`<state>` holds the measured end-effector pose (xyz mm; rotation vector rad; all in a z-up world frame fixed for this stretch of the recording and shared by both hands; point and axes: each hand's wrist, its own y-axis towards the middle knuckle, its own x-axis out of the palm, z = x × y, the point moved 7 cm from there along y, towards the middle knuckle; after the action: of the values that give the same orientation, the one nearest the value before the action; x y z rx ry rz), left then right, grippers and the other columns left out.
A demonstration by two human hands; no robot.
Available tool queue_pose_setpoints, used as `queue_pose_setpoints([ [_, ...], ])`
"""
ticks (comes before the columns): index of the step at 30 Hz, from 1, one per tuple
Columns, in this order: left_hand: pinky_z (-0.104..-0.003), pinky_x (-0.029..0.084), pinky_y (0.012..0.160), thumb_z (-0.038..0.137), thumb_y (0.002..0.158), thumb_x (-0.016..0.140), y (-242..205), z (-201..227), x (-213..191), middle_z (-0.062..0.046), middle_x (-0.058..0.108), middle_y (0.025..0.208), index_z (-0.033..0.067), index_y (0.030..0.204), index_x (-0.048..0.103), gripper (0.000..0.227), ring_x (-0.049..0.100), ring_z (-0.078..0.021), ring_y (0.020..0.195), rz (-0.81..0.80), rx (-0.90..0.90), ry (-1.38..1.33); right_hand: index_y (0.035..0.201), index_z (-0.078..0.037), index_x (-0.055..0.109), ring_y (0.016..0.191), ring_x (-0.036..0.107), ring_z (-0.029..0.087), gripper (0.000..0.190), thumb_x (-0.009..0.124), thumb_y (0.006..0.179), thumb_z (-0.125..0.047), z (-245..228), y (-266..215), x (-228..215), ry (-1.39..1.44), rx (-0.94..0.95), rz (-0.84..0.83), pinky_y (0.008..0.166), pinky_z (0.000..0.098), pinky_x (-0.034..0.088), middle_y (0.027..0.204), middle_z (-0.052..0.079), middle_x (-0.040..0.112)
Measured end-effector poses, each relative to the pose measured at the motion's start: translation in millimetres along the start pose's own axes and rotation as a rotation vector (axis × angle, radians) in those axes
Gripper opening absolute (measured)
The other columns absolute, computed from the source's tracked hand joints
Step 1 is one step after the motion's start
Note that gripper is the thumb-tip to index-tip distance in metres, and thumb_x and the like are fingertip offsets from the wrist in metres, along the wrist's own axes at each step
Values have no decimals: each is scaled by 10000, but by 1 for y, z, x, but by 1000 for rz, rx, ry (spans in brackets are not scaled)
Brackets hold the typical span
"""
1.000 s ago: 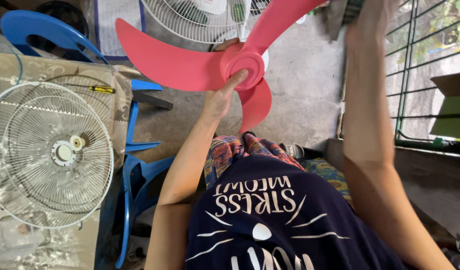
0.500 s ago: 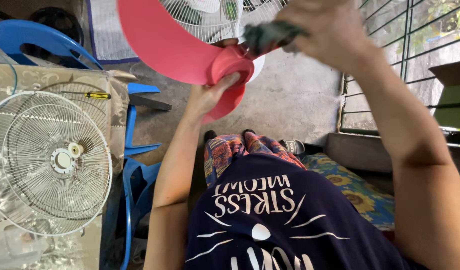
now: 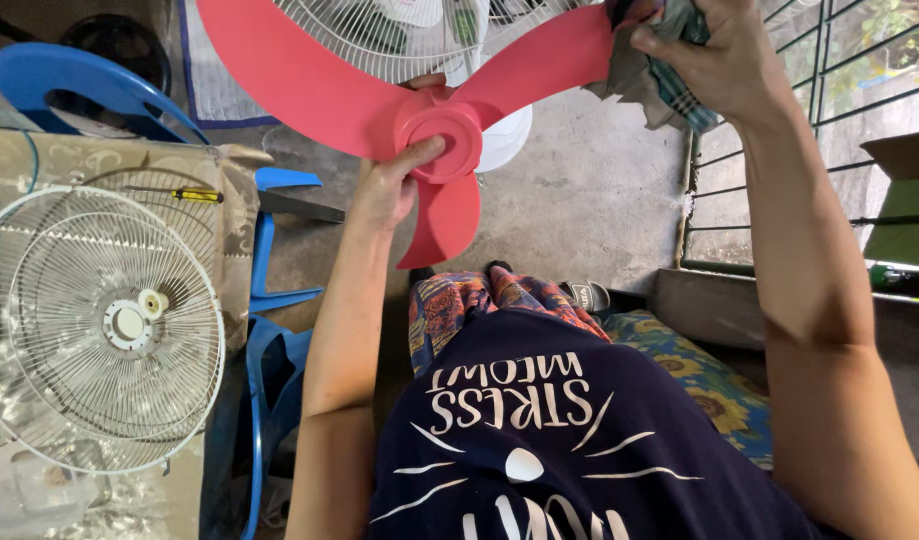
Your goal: The person wipes a detached red fan blade with a cloth, rotating it to clean both sides and the central hub. The blade is handled one at a time while other fan parts remain on the table.
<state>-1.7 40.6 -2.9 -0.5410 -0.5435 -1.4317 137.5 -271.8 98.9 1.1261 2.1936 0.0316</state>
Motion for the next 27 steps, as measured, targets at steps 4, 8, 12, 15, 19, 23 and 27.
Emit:
queue_pose_setpoints([
  [4,-411,581,1026,-51,859,795,7,-6,-7,-136,709,1211,-31,1336,595,517,705,-251,1137,-17,-90,17,1129,12,636,921,595,68,116,740,1078,15,-5,4,0,2,64,-53,823,240,494,984,24,648],
  [8,-405,581,1008,-43,823,826,15,-8,-7,-137,722,1190,-30,1273,635,489,710,-259,1127,9,-133,115,1215,10,687,926,639,86,197,779,1042,5,-33,16,4,-178,-7,-106,851,276,529,1025,34,709],
  [12,-365,580,1012,12,826,824,17,-4,11,-116,726,1199,-4,1271,653,477,715,-223,1115,-34,-139,275,1162,-80,705,753,657,239,276,778,905,-148,-47,31,24,-269,251,-217,669,387,530,890,93,682],
  [15,-332,564,973,53,843,813,16,-12,28,-91,723,1187,16,1263,652,451,705,-192,1099,-23,-243,376,1095,-66,721,937,686,303,316,798,794,-127,-101,42,60,-497,-290,-279,847,417,556,983,104,708],
  [19,-325,577,935,82,865,804,16,-16,33,-79,741,1153,14,1244,671,407,718,-190,1074,-3,-315,443,1023,-65,707,920,664,333,231,754,801,-111,-103,44,85,-591,-289,-283,804,451,531,906,96,676],
  [23,-339,573,987,84,918,802,21,-5,33,-74,728,1205,28,1295,655,409,701,-192,1132,-130,-125,422,1038,-53,700,942,679,333,193,738,849,-56,-80,42,76,-445,-267,-237,815,435,556,901,112,678],
  [27,-360,578,1079,95,917,816,22,11,32,-85,718,1282,33,1342,616,473,696,-207,1222,-205,81,521,1109,-19,673,699,730,217,171,734,995,-131,-20,27,41,-149,159,-249,566,355,540,891,98,705],
])
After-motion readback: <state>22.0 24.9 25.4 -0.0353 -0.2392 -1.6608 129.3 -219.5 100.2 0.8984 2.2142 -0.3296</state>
